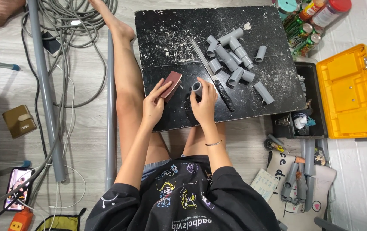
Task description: Sanding the edges of PVC pipe fittings using sandpaper to prepare them for assembly.
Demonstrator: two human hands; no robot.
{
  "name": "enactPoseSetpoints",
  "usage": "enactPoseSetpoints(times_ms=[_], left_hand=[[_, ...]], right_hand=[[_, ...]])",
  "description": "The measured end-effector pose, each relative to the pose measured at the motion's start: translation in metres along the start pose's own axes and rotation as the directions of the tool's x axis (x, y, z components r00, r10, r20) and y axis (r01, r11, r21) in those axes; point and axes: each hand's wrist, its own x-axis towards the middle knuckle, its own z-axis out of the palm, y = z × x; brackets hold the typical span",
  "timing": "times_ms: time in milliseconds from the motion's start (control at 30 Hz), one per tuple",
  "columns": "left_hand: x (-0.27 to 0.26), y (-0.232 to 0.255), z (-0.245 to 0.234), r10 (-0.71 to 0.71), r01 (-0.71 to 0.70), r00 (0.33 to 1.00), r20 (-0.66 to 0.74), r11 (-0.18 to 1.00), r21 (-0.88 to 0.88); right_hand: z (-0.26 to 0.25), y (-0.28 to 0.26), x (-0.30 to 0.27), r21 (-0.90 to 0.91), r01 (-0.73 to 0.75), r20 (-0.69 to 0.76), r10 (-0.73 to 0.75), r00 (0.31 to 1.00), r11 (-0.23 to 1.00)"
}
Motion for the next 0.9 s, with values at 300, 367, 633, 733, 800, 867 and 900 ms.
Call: enactPoseSetpoints(times_ms=[300,367,633,733,800,867,900], left_hand=[[0.004,0.001,0.001,-0.098,0.109,0.994,0.057,0.969,-0.224],[0.005,0.000,-0.001,-0.153,0.158,0.987,0.047,0.894,-0.420],[0.005,-0.027,-0.002,-0.088,0.130,0.990,0.114,0.883,-0.451],[0.002,-0.033,-0.002,-0.063,0.131,0.983,0.173,0.899,-0.418],[0.002,-0.030,-0.005,-0.077,0.150,0.981,0.179,0.883,-0.444],[-0.001,-0.021,-0.009,-0.024,0.089,0.977,0.213,0.950,-0.299],[0.000,-0.036,-0.008,-0.028,0.092,0.977,0.213,0.950,-0.299]], right_hand=[[0.009,0.016,-0.001,-0.026,-0.015,-0.084,0.012,0.996,1.000],[0.010,0.016,0.000,-0.079,-0.039,-0.082,0.032,0.996,0.996],[0.029,0.021,-0.005,-0.308,0.524,-0.171,-0.588,0.791,0.794],[0.019,0.008,-0.007,-0.299,0.595,-0.022,-0.628,0.778,0.746],[0.013,-0.001,-0.003,-0.235,0.586,0.028,-0.597,0.801,0.775],[0.009,-0.006,-0.004,-0.193,0.545,0.004,-0.554,0.832,0.816],[0.007,-0.004,-0.006,-0.192,0.544,0.008,-0.553,0.833,0.817]])
